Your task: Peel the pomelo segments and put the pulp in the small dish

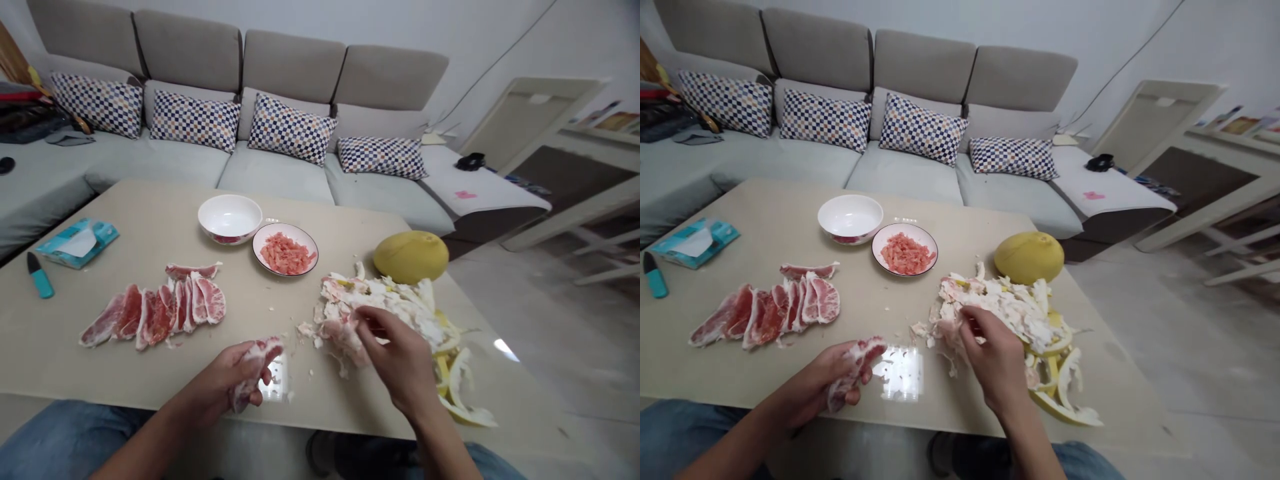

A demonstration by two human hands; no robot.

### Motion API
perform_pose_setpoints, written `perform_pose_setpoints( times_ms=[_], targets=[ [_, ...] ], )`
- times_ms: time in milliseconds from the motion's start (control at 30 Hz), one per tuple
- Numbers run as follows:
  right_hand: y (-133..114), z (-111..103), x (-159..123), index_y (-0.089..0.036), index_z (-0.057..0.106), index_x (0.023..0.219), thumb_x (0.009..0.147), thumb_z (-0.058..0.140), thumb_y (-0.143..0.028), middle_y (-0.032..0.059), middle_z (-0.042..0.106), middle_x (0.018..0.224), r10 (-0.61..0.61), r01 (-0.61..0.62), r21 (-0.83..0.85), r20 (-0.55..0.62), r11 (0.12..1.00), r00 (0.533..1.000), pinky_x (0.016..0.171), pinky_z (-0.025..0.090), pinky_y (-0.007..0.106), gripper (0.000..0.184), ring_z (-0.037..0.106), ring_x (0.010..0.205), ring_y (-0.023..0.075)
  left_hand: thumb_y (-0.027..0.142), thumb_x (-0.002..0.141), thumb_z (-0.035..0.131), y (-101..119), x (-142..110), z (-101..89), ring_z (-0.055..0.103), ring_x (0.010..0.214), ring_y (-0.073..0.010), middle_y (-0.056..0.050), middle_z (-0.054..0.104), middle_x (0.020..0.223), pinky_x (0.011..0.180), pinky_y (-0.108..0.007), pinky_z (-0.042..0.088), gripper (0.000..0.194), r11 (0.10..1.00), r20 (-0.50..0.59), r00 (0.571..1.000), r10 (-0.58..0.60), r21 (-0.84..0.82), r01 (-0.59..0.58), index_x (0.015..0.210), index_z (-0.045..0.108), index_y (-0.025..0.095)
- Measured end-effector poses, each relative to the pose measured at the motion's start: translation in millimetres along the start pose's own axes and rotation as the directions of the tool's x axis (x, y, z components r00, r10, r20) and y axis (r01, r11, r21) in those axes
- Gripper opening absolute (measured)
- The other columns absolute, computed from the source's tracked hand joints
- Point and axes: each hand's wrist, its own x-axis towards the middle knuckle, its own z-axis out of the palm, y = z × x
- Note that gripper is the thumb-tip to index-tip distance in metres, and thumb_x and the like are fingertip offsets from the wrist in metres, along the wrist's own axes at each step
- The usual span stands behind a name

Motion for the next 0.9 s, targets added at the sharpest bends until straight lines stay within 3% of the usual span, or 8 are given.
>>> perform_pose_setpoints(
  times_ms=[133, 233, 300, 367, 433, 567, 733, 900],
  targets=[
    [37.5, -11.9, -1.7, -0.017, 0.068, 0.090, 0.086, 0.048, -0.029, 0.0087, 0.068, 0.087, -0.052, 0.025, -0.245, -0.108, 0.969, 0.993, 0.065, 0.050, 0.032, 0.023, 0.062, 0.064, 0.0182, 0.026, 0.070, 0.077, 2.5, -1.6, 5.1, 0.056, 0.063, -0.0098, -0.004, 0.063, 0.087, 0.055, -0.020, 0.039, 0.055, 0.988, -0.062, 0.998, -0.003, 0.153, 0.013, 0.121, 0.058, 0.017],
    [58.6, -16.8, -2.7, -0.016, 0.070, 0.081, 0.086, 0.049, -0.036, 0.0108, 0.067, 0.082, -0.065, 0.024, -0.404, -0.088, 0.915, 0.994, 0.066, 0.050, 0.035, 0.029, 0.062, 0.067, 0.0215, 0.026, 0.074, 0.072, 1.0, 0.9, 7.0, 0.060, 0.071, -0.0137, -0.008, 0.066, 0.099, 0.061, -0.024, 0.043, 0.065, 0.963, -0.138, 0.990, 0.032, 0.269, 0.007, 0.133, 0.045, 0.018],
    [65.7, -18.0, -3.9, -0.016, 0.070, 0.076, 0.086, 0.048, -0.037, 0.0144, 0.067, 0.093, -0.104, 0.059, -0.496, -0.064, 0.866, 0.993, 0.071, 0.050, 0.039, 0.032, 0.062, 0.077, 0.0257, 0.026, 0.073, 0.072, -2.1, 3.3, 6.6, 0.062, 0.078, -0.0166, -0.009, 0.066, 0.105, 0.066, -0.026, 0.044, 0.059, 0.936, -0.175, 0.978, 0.116, 0.349, -0.049, 0.127, 0.048, 0.019],
    [65.2, -16.9, -5.6, -0.017, 0.071, 0.077, 0.087, 0.046, -0.033, 0.0157, 0.066, 0.102, -0.150, 0.093, -0.543, -0.061, 0.834, 0.987, 0.075, 0.049, 0.041, 0.031, 0.062, 0.084, 0.0278, 0.025, 0.071, 0.073, -5.1, 4.8, 5.6, 0.062, 0.081, -0.0184, -0.007, 0.067, 0.101, 0.069, -0.026, 0.044, 0.044, 0.898, -0.192, 0.956, 0.221, 0.422, -0.123, 0.111, 0.055, 0.019],
    [58.3, -13.8, -7.1, -0.018, 0.070, 0.080, 0.087, 0.046, -0.030, 0.0132, 0.069, 0.095, -0.165, 0.118, -0.524, -0.045, 0.844, 0.985, 0.073, 0.048, 0.039, 0.028, 0.062, 0.081, 0.0262, 0.026, 0.071, 0.073, -6.2, 5.1, 4.9, 0.061, 0.078, -0.0182, -0.005, 0.068, 0.091, 0.067, -0.025, 0.042, 0.030, 0.860, -0.190, 0.939, 0.288, 0.482, -0.166, 0.096, 0.057, 0.019],
    [45.4, -5.0, -7.4, -0.019, 0.068, 0.079, 0.087, 0.050, -0.033, 0.0081, 0.070, 0.077, -0.112, 0.108, -0.474, 0.020, 0.874, 0.994, 0.065, 0.045, 0.033, 0.025, 0.063, 0.071, 0.0235, 0.029, 0.070, 0.074, -1.9, 3.7, 4.8, 0.060, 0.073, -0.0176, -0.003, 0.069, 0.083, 0.064, -0.024, 0.043, 0.027, 0.838, -0.202, 0.930, 0.306, 0.520, -0.163, 0.091, 0.061, 0.019],
    [54.0, 0.6, -6.6, -0.017, 0.062, 0.117, 0.088, 0.044, -0.021, 0.0090, 0.073, 0.085, -0.072, 0.080, -0.519, 0.036, 0.851, 0.997, 0.065, 0.045, 0.033, 0.035, 0.066, 0.073, 0.0238, 0.031, 0.069, 0.074, 2.7, 4.4, 2.5, 0.059, 0.071, -0.0164, -0.007, 0.064, 0.098, 0.061, -0.026, 0.047, 0.028, 0.817, -0.187, 0.930, 0.315, 0.553, -0.165, 0.093, 0.068, 0.017],
    [44.7, 3.3, -11.7, -0.017, 0.072, 0.091, 0.090, 0.048, -0.030, 0.0151, 0.071, 0.105, -0.220, 0.206, -0.541, 0.038, 0.815, 0.975, 0.085, 0.044, 0.044, 0.028, 0.064, 0.097, 0.0304, 0.027, 0.067, 0.076, -0.7, 6.0, 1.5, 0.058, 0.064, -0.0118, -0.004, 0.061, 0.102, 0.059, -0.024, 0.047, 0.036, 0.847, -0.252, 0.913, 0.321, 0.507, -0.157, 0.099, 0.060, 0.020]
  ],
)
